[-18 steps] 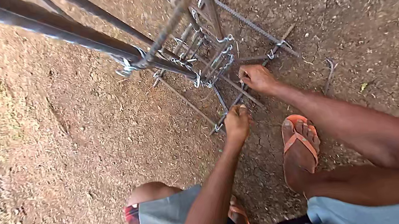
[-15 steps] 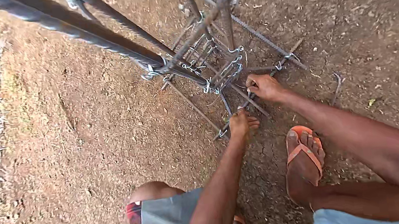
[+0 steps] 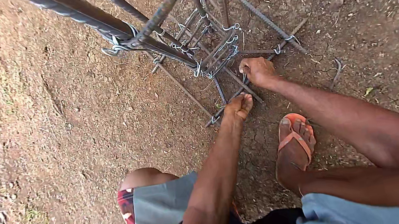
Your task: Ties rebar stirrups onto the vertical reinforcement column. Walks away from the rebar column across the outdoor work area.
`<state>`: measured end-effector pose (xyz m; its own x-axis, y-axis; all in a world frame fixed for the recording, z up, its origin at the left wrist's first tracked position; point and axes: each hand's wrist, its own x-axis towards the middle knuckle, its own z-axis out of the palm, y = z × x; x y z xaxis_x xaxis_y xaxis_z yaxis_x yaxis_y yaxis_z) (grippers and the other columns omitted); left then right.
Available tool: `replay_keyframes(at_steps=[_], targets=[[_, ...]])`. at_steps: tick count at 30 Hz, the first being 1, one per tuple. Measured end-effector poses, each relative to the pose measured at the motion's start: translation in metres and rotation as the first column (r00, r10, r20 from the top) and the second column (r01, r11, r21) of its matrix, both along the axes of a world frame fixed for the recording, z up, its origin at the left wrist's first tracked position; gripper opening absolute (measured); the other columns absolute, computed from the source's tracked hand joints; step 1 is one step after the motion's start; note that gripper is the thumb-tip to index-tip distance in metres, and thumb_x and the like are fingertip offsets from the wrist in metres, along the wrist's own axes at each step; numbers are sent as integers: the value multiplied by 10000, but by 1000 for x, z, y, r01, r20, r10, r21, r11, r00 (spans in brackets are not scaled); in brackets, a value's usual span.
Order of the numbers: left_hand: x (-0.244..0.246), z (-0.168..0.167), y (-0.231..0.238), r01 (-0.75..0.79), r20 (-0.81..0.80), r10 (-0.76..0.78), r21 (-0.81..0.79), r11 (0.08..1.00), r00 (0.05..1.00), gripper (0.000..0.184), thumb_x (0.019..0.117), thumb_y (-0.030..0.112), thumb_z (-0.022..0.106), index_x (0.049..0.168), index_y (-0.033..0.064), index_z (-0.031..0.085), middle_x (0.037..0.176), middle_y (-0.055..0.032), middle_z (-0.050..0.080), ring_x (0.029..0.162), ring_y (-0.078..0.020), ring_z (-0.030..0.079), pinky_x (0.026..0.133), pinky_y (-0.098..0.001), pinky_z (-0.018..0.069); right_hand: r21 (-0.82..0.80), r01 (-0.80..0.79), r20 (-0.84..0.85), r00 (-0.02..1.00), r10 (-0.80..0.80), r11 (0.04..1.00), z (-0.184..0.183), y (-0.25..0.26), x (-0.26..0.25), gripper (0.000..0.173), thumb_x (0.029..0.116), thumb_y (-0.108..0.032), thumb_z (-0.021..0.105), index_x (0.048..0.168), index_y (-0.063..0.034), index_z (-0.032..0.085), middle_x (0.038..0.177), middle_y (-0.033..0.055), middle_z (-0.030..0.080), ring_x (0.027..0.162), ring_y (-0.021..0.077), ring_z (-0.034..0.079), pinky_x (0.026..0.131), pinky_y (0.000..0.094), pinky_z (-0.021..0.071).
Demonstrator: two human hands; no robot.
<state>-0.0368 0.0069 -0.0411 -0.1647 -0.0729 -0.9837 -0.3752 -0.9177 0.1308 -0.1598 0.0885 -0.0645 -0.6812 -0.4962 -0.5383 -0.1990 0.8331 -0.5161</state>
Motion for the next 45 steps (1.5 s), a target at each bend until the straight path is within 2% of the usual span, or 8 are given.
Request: replay_keyframes(at_steps=[8,20,26,32,34,37,39,45], targets=[[-9,7,14,-41,12,41,-3,999,999,273,1077,144,478,1306,-2,503,1108,-176,642,861,-219,692,753,-303,604,-172,34,-122,991,-55,984,-15,12,13,249,1075,-189,499,1173,-39,672,1147,212,701,1066,425,684,886,646,518],[-21,0,15,-299,33,297,168,939,954,178,1080,132,406,963,70,525,768,-55,572,596,-116,587,592,-206,557,-198,-53,-140,990,26,979,-12,13,11,209,1065,-116,502,1147,16,643,1093,236,695,1040,419,690,933,592,525],[3,12,-7,254,-80,-255,-25,967,964,241,1096,201,449,1077,23,611,816,-50,644,624,-109,636,601,-233,571,-351,-127,-172,983,70,928,-25,27,8,201,1065,-108,503,1139,18,642,1084,217,694,1019,378,694,948,554,531],[-4,-1,9,297,-86,-294,26,955,952,204,1099,198,411,1031,73,557,750,-16,542,554,-97,550,534,-219,529,-438,-215,-317,946,74,873,-19,46,33,214,1050,-78,506,1084,26,690,1106,222,688,1063,400,672,980,514,529],[-5,7,3,597,-24,-607,-153,788,794,251,1114,221,413,1062,44,584,725,-31,552,552,-106,563,527,-225,521,-428,-235,-343,936,84,873,-21,43,33,209,1053,-78,504,1085,21,685,1097,219,692,1051,395,677,972,502,535],[-12,17,-20,867,368,-918,-496,-59,148,291,1080,215,478,1119,32,700,929,-130,728,834,-240,724,780,-450,599,-345,-256,-292,943,156,903,-17,33,23,208,1070,-106,485,1118,0,657,1125,209,686,1072,380,676,984,516,513],[-19,17,-34,683,536,-844,-614,-395,-6,281,1047,112,509,1258,38,680,1245,-192,676,1071,-378,694,924,-583,554,-316,-274,-270,944,191,908,-17,30,19,211,1080,-116,474,1145,-1,638,1120,215,681,1063,388,678,976,537,506],[-25,-33,-60,294,626,-729,-667,-684,-275,463,999,-12,532,1448,98,557,1608,-78,430,1336,-377,549,1004,-525,535,-219,-94,-145,987,62,971,-16,17,16,219,1088,-131,449,1194,-26,609,1005,223,703,927,426,712,832,593,559]])
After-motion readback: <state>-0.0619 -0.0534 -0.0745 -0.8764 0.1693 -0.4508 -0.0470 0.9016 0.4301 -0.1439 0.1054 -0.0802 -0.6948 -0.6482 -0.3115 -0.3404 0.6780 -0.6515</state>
